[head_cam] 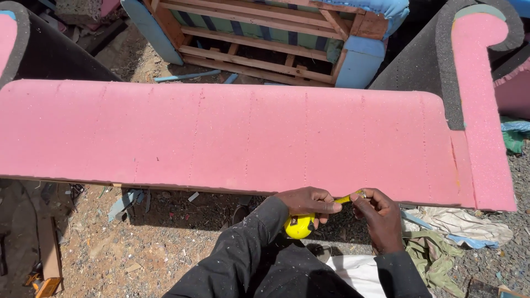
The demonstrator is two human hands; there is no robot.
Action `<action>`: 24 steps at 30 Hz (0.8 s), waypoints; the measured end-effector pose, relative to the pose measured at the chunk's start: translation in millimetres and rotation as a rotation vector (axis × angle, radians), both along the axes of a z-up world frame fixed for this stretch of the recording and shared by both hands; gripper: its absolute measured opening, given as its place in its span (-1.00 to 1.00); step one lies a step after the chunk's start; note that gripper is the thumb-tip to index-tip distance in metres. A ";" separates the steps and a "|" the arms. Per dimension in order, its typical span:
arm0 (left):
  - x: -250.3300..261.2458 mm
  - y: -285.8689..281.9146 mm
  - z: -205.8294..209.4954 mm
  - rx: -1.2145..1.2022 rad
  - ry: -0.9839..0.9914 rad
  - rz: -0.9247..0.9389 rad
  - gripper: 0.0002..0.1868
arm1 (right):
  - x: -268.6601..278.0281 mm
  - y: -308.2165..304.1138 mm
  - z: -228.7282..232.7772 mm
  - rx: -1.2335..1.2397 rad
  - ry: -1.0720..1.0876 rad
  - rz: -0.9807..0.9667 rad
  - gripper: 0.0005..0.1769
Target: Measuring the dimensions of a pink upholstery foam sheet using a tape measure and marking it for cutting.
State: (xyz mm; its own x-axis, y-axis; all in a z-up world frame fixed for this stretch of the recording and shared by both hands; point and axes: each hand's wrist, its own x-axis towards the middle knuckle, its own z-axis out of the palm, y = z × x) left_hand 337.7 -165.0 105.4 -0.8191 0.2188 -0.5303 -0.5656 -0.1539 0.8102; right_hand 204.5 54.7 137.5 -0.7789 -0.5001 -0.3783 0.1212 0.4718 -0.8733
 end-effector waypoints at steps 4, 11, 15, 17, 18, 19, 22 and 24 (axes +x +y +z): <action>61.7 -46.4 -14.7 -0.031 0.158 0.049 -0.67 | 14.0 -51.4 -28.5 -0.226 -0.049 -0.044 -0.77; 180.6 -154.5 -18.3 -0.160 0.108 0.266 -0.64 | 99.3 -201.7 1.7 -0.143 -0.184 -0.019 -0.73; 235.1 -215.8 -25.7 -0.085 0.111 0.410 -0.54 | 156.9 -280.2 11.2 -0.100 -0.284 -0.022 -0.65; 247.0 -238.8 -31.7 -0.174 0.134 0.515 -0.56 | 184.2 -310.2 10.6 -0.082 -0.271 -0.036 -0.64; 252.6 -242.9 -33.5 -0.260 0.160 0.612 -0.56 | 197.3 -318.1 12.1 -0.061 -0.253 -0.058 -0.62; 260.6 -248.5 -29.5 -0.254 0.141 0.607 -0.56 | 215.9 -325.3 20.3 -0.050 -0.269 -0.064 -0.62; 264.6 -271.1 -10.1 -0.364 0.110 0.711 -0.45 | 249.8 -343.3 34.5 -0.029 -0.328 -0.086 -0.57; 263.5 -279.5 8.4 -0.427 0.063 0.714 -0.43 | 259.4 -342.8 23.6 0.133 -0.076 0.186 -0.48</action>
